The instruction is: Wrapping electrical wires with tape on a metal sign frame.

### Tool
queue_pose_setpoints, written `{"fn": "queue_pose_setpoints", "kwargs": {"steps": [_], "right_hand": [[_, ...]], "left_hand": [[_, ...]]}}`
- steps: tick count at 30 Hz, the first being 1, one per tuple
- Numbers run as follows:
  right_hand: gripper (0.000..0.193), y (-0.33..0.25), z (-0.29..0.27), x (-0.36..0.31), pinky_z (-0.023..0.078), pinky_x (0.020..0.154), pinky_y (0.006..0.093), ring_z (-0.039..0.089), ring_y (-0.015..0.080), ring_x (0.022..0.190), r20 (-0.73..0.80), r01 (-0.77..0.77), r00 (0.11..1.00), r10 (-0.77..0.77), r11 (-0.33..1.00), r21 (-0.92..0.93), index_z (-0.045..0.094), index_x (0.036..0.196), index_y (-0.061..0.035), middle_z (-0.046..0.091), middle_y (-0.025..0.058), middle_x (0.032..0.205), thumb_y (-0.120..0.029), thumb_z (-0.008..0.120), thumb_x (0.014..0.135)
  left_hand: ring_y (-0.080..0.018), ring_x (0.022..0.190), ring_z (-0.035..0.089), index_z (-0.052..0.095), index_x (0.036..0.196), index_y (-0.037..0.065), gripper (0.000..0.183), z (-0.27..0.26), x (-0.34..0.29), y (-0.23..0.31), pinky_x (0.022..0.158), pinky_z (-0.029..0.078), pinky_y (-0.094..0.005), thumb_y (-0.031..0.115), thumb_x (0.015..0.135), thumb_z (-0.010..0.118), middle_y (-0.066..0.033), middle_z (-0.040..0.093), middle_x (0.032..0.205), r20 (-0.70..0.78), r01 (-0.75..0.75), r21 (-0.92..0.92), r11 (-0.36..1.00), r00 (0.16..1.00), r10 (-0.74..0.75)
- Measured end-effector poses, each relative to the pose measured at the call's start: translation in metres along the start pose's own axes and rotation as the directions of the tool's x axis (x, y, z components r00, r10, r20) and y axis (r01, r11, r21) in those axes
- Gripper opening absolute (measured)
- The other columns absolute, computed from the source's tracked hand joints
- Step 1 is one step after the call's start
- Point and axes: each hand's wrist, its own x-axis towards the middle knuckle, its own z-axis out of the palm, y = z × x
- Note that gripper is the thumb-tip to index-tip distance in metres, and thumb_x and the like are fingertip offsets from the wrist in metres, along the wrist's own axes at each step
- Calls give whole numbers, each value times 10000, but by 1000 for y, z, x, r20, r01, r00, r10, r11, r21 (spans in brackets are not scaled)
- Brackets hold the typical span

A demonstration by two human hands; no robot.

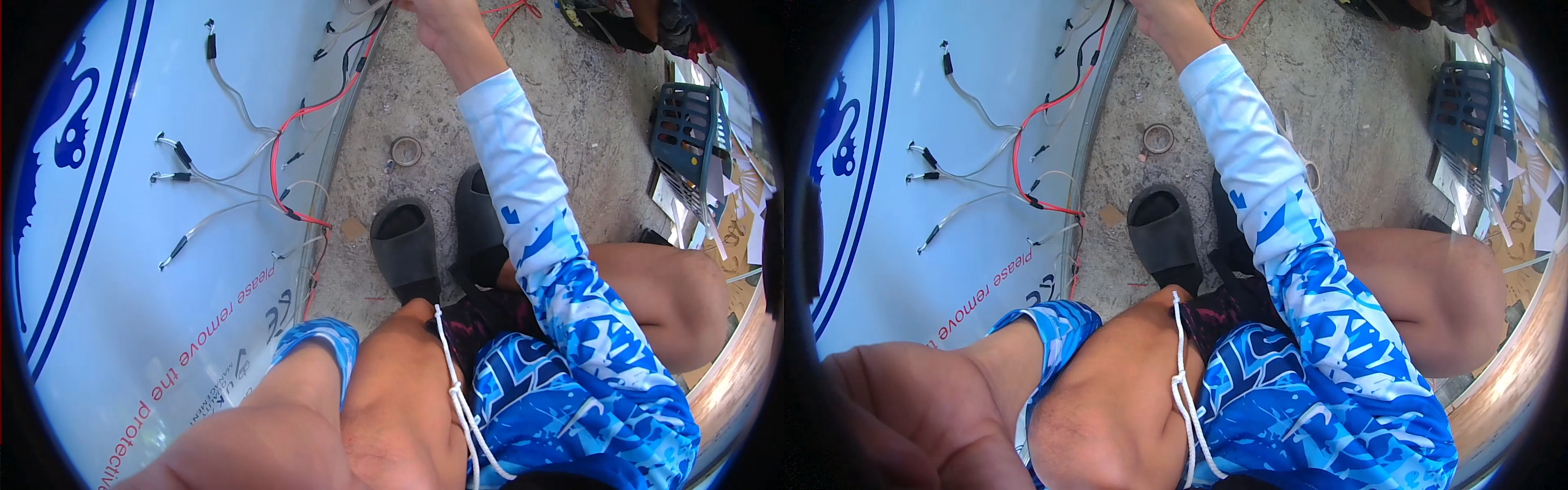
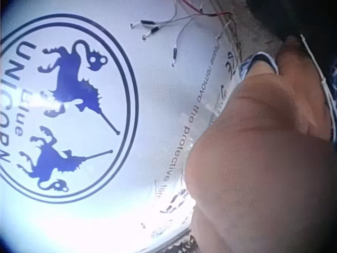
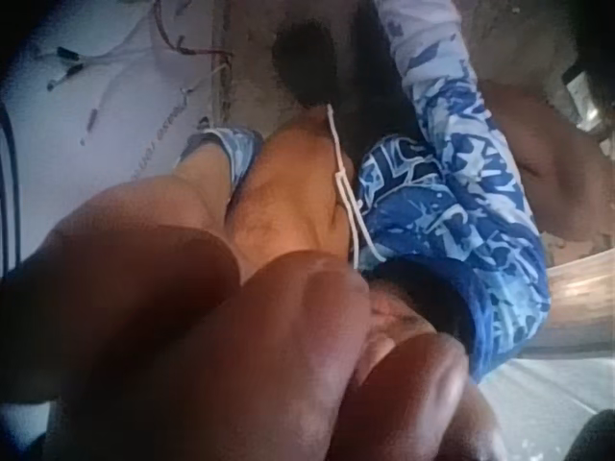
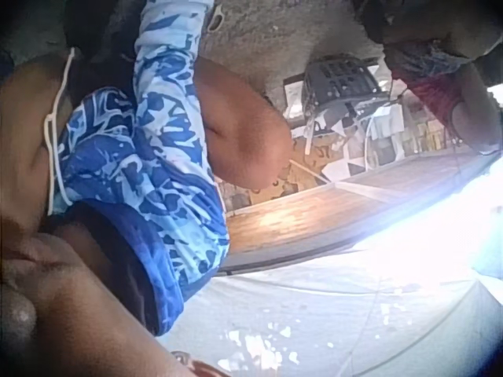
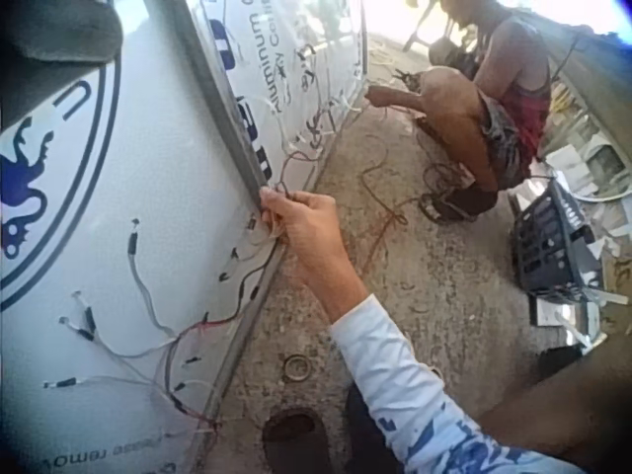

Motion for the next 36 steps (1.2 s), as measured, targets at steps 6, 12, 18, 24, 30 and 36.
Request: {"fn": "queue_pose_setpoints", "kwargs": {"steps": [6,12,18,24,30,36], "right_hand": [[466,9,-42,-1,500,687,279,656,139,777,47,-119,991,126,986,-119,748,1029,4,711,59,891,-457,732,961],[674,13,-95,-7,525,964,499,683,331,1104,-240,-85,971,4,941,-327,660,1298,28,714,190,1178,-550,696,953],[322,85,-97,-106,542,829,344,715,190,922,-243,-145,970,17,843,-518,758,1085,-10,770,99,985,-287,744,921],[457,129,-40,-201,505,969,438,617,410,1103,-104,-134,991,86,599,-790,684,1191,4,667,235,1172,-240,802,823],[656,141,-48,-222,482,999,473,531,426,1207,22,55,997,-73,489,-871,557,1309,-3,549,224,1295,-168,866,755],[656,141,-65,-217,512,953,457,581,385,1161,97,128,991,-89,504,-854,568,1310,-4,581,196,1222,-171,867,749]], "left_hand": [[-322,817,663,677,1021,-96,286,23,18,33,752,581,-374,93,818,747,-184,694,954,141,-36,-28,999,989,39],[-321,794,660,683,993,-88,258,37,44,38,731,578,-369,87,813,746,-173,695,934,312,-48,-24,999,949,53],[-319,772,658,689,964,-81,231,69,69,30,710,574,-365,81,809,745,-163,695,914,425,-62,-119,991,899,107],[-317,749,655,694,936,-73,204,66,76,46,689,571,-360,74,804,745,-152,695,894,556,-36,-244,969,813,170],[-316,727,652,700,908,-65,177,63,81,55,669,567,-356,68,800,744,-141,696,874,655,28,-356,934,720,228],[-314,704,650,706,880,-58,151,11,70,45,648,563,-351,62,795,743,-130,696,854,740,129,-414,901,624,251]]}}
